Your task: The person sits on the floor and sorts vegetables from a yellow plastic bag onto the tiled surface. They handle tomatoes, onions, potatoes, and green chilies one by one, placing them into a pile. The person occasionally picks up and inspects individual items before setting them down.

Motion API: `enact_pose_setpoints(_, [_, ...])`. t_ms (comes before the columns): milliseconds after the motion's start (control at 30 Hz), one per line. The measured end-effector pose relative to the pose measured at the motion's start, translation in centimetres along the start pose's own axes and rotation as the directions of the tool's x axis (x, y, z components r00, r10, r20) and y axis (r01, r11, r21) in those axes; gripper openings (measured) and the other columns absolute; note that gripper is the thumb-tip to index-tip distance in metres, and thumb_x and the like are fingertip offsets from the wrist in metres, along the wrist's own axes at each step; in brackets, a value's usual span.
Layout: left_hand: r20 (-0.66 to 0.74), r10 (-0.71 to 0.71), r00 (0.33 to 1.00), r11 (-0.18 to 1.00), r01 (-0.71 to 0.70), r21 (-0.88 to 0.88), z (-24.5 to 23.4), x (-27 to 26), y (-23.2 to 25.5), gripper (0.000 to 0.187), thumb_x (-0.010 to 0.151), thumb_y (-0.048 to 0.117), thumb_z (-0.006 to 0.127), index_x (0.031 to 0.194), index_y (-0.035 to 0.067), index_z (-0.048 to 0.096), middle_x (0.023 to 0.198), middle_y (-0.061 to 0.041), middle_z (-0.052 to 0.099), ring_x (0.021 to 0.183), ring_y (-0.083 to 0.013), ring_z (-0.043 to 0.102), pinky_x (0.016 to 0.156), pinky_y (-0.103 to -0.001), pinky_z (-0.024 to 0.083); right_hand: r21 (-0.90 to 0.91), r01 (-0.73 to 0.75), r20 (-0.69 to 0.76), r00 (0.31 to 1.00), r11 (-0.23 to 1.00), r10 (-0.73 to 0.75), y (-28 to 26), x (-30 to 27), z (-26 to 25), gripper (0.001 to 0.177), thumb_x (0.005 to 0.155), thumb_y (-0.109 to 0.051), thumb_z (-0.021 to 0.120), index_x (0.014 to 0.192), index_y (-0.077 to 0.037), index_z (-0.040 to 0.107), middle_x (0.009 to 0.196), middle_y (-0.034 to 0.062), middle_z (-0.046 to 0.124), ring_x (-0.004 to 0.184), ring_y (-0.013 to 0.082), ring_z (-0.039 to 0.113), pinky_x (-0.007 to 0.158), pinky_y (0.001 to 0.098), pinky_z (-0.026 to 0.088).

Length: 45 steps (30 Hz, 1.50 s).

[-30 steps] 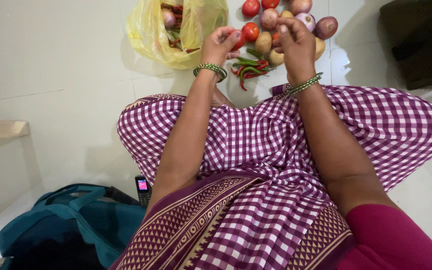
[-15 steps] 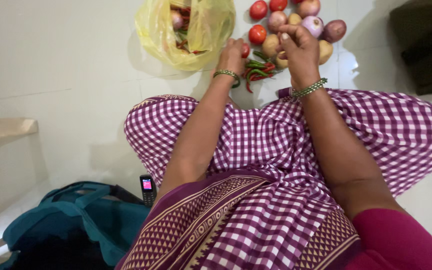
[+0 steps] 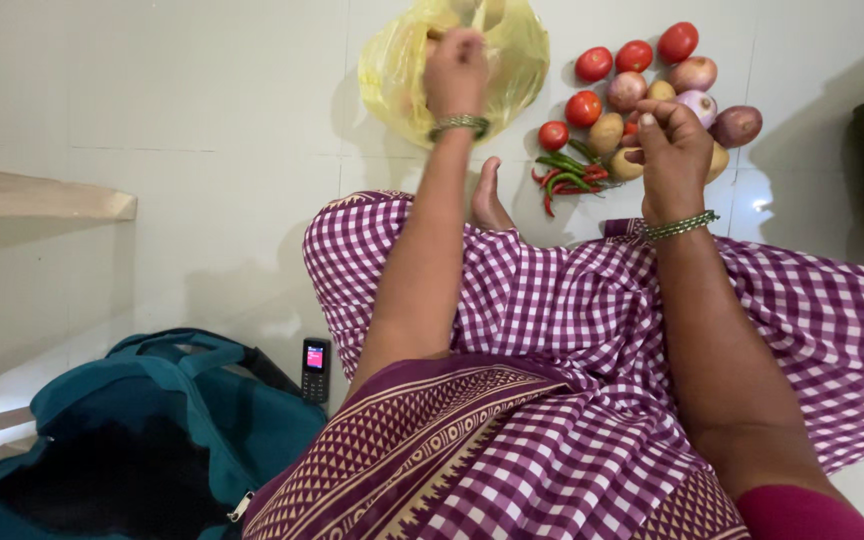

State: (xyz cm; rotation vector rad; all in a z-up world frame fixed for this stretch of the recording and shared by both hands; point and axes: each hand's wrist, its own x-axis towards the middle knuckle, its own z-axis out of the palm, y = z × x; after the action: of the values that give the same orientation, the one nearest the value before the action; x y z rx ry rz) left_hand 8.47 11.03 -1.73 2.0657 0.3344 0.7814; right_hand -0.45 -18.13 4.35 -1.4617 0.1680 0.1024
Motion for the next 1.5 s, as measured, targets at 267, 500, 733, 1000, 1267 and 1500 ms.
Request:
enact_pose_setpoints(267, [0.006,-0.024,1.0,0.95,0.021,0.311,2.4,1.6,-8.2,0.005,0.081,0.008,0.069,0.082,0.009,0.074,0.085,-0.013,0.074,0.081,-0.0349,0.07,0.073,-0.044,0.056,0.038,0.001,0.023,1.0,0.999,-0.002,0.6,0.3,-0.3,0.016,0.109,-0.007,0.059,0.123,-0.004,0.066,0.11,0.0024,0.069,0.085,0.008,0.068,0.07,0.0209,0.054])
enact_pose_setpoints(500, [0.01,0.109,0.994,0.81,-0.094,0.579,0.8,1.5,-8.0,0.007,0.085,0.005,0.066,0.087,0.011,0.067,0.096,-0.008,0.066,0.096,-0.0329,0.061,0.082,-0.047,0.054,0.0,-0.028,0.003,1.0,1.0,0.028,0.6,0.4,-0.5,0.017,0.108,-0.009,0.06,0.123,-0.005,0.066,0.108,0.0023,0.07,0.086,0.0077,0.068,0.071,0.0217,0.054])
enact_pose_setpoints(733, [0.1,0.004,0.995,0.664,-0.077,0.744,-0.1,2.8,-6.3,0.011,0.087,0.019,0.072,0.094,0.013,0.065,0.104,-0.009,0.062,0.098,-0.0317,0.06,0.078,-0.043,0.055,-0.075,-0.001,0.02,1.0,0.997,0.003,0.3,0.3,0.1,0.018,0.108,-0.01,0.06,0.123,-0.004,0.066,0.111,0.0009,0.07,0.089,0.007,0.066,0.073,0.022,0.054])
enact_pose_setpoints(1000, [-0.092,-0.125,0.988,0.855,0.154,0.494,-0.9,3.7,-3.3,0.041,0.068,0.03,0.085,0.098,0.011,0.063,0.088,-0.007,0.072,0.081,-0.0271,0.068,0.071,-0.042,0.056,-0.106,0.036,0.039,0.999,0.994,-0.032,-0.3,-0.1,0.5,0.017,0.107,-0.01,0.061,0.122,-0.003,0.067,0.111,0.0006,0.069,0.088,0.0066,0.065,0.072,0.0225,0.054])
enact_pose_setpoints(1267, [0.665,-0.486,0.567,0.364,0.823,-0.436,-2.4,-3.1,4.5,0.03,0.087,0.044,0.058,0.09,0.015,0.068,0.055,-0.01,0.064,0.033,-0.017,0.05,0.03,-0.031,0.037,-0.119,0.036,0.061,0.998,0.992,-0.029,-2.5,-1.5,1.0,0.019,0.105,-0.011,0.059,0.121,-0.006,0.068,0.104,-0.001,0.071,0.081,0.0055,0.065,0.068,0.0206,0.053])
enact_pose_setpoints(1500, [0.83,-0.421,0.367,0.44,0.882,-0.167,-3.5,-13.3,6.8,0.056,0.098,0.054,0.046,0.087,0.004,0.067,0.058,-0.01,0.062,0.036,-0.0152,0.048,0.033,-0.029,0.033,-0.463,0.359,0.292,0.925,0.81,-0.242,-3.7,-5.5,0.8,0.038,0.115,-0.034,0.05,0.135,-0.004,0.06,0.105,0.0145,0.071,0.087,0.0274,0.07,0.075,0.0398,0.057])
